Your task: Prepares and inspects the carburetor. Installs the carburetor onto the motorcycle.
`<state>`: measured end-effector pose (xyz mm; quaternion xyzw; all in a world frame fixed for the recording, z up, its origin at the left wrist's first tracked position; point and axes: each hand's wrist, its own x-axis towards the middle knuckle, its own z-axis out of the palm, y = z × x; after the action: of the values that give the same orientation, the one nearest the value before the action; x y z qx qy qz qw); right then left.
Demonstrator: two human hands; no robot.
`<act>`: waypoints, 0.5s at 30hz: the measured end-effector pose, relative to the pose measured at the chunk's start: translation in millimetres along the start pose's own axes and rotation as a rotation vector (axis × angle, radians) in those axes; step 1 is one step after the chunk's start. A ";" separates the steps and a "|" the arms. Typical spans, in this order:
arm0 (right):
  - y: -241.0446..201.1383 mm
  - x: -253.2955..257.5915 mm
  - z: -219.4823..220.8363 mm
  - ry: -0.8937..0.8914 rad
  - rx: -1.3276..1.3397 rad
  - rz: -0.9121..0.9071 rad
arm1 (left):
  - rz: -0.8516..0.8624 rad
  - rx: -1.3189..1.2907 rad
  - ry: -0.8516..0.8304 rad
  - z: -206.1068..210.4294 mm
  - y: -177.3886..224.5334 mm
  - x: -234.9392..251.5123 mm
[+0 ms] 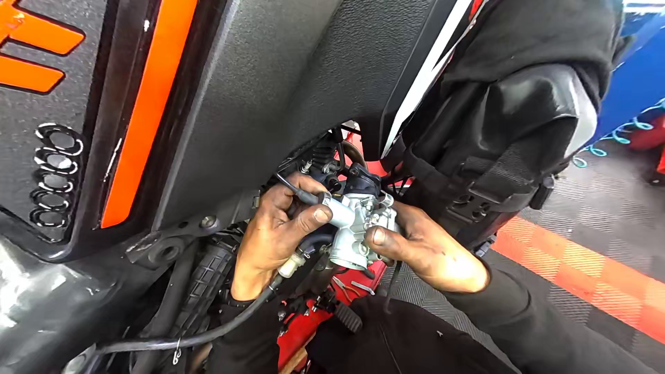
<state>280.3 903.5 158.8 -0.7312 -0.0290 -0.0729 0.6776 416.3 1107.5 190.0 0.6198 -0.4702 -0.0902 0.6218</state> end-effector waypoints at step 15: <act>-0.8 10.6 -14.6 -0.264 0.543 0.273 | -0.247 -0.157 0.116 12.8 6.6 14.4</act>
<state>289.7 888.5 162.1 -0.5244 -0.0367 0.1243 0.8416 412.1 1090.1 199.7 0.6267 -0.3455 -0.1664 0.6784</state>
